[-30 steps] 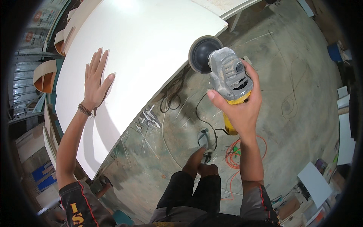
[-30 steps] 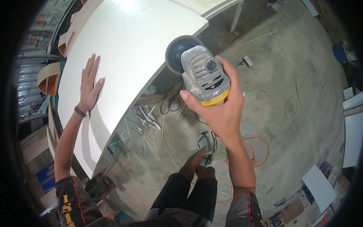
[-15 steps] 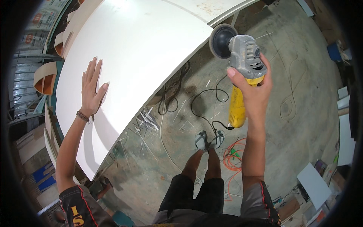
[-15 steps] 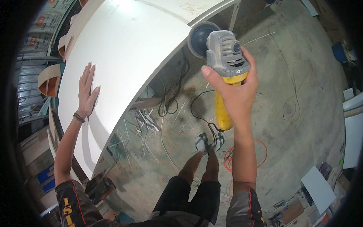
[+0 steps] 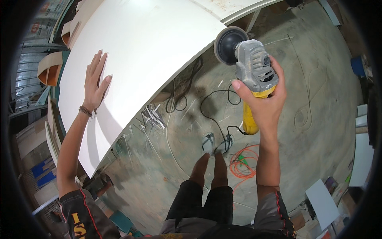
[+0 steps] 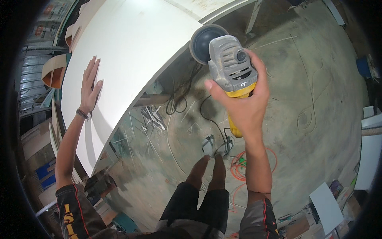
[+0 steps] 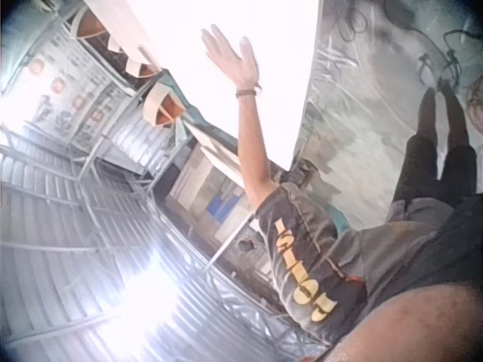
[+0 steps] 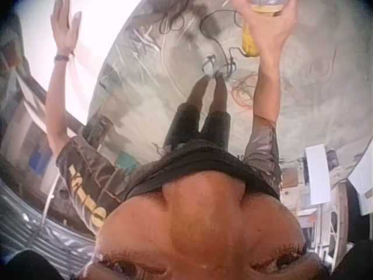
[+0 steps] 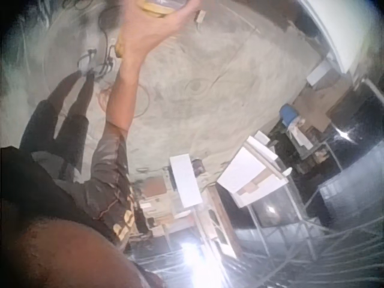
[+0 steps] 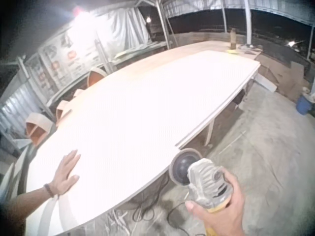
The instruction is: The person holds and moves several white wood panels on a workbench while using a power sander to smooth the surfaces and edges.
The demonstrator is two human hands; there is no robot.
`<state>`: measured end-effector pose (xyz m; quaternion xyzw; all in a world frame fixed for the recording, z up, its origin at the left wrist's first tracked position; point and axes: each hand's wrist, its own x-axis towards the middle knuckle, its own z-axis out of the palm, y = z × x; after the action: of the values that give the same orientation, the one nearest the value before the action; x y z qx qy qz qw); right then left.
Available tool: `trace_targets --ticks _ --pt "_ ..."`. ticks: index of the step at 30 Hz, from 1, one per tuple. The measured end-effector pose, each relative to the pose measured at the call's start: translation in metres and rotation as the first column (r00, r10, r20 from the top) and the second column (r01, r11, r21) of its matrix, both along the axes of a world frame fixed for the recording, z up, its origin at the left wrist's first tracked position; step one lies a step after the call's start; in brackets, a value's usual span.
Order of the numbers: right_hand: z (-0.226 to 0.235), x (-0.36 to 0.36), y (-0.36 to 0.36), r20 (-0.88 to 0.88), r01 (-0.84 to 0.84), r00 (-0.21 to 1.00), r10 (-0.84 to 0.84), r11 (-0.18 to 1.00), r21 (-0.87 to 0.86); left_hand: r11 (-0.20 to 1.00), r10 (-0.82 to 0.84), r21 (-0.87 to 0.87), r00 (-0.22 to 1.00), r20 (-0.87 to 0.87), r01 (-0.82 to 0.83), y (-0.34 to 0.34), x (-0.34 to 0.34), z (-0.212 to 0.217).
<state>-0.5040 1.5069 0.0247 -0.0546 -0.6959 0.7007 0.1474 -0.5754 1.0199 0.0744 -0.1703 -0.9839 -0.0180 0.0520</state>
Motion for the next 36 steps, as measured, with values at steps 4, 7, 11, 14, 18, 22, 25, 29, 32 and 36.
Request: trace_targets --ticks 4,7,11,14,18,22,25,29,32,36 --pt "0.0 0.009 -0.012 -0.033 -0.043 0.998 0.046 0.996 0.081 1.0 0.015 0.024 1.0 -0.008 -0.015 -0.007 0.002 0.001" --pt "-0.001 0.017 -0.018 -0.058 -0.069 0.995 0.076 0.99 0.124 0.999 0.021 0.044 1.0 -0.02 -0.02 -0.002 0.001 -0.002" --pt "-0.001 0.031 -0.035 -0.087 -0.097 0.99 0.112 0.982 0.16 1.0 -0.004 0.015 0.999 -0.045 0.005 -0.009 0.001 -0.001" --pt "-0.003 0.046 -0.052 -0.109 -0.121 0.984 0.141 0.978 0.168 0.998 -0.021 0.051 0.997 -0.078 0.025 -0.016 -0.001 -0.007" --pt "0.002 0.072 -0.075 -0.115 -0.147 0.977 0.182 0.955 0.258 0.99 0.017 0.138 0.995 -0.095 -0.004 -0.022 0.002 -0.009" --pt "0.004 0.098 -0.102 -0.121 -0.207 0.959 0.255 0.927 0.312 0.976 0.102 0.199 0.993 -0.059 -0.088 -0.006 0.009 0.0" --pt "0.003 0.12 -0.131 -0.133 -0.232 0.948 0.289 0.914 0.334 0.97 0.139 0.209 0.988 -0.062 -0.124 -0.005 0.017 0.012" --pt "0.01 0.138 -0.154 -0.129 -0.248 0.939 0.318 0.888 0.386 0.958 0.192 0.232 0.978 -0.081 -0.169 0.001 0.019 0.013" --pt "0.008 0.146 -0.169 -0.152 -0.25 0.933 0.325 0.892 0.376 0.963 0.19 0.21 0.977 -0.095 -0.167 -0.001 0.022 0.016" --pt "0.003 0.155 -0.183 -0.184 -0.243 0.926 0.329 0.894 0.377 0.955 0.18 0.253 0.98 -0.084 -0.154 -0.001 0.024 0.016"
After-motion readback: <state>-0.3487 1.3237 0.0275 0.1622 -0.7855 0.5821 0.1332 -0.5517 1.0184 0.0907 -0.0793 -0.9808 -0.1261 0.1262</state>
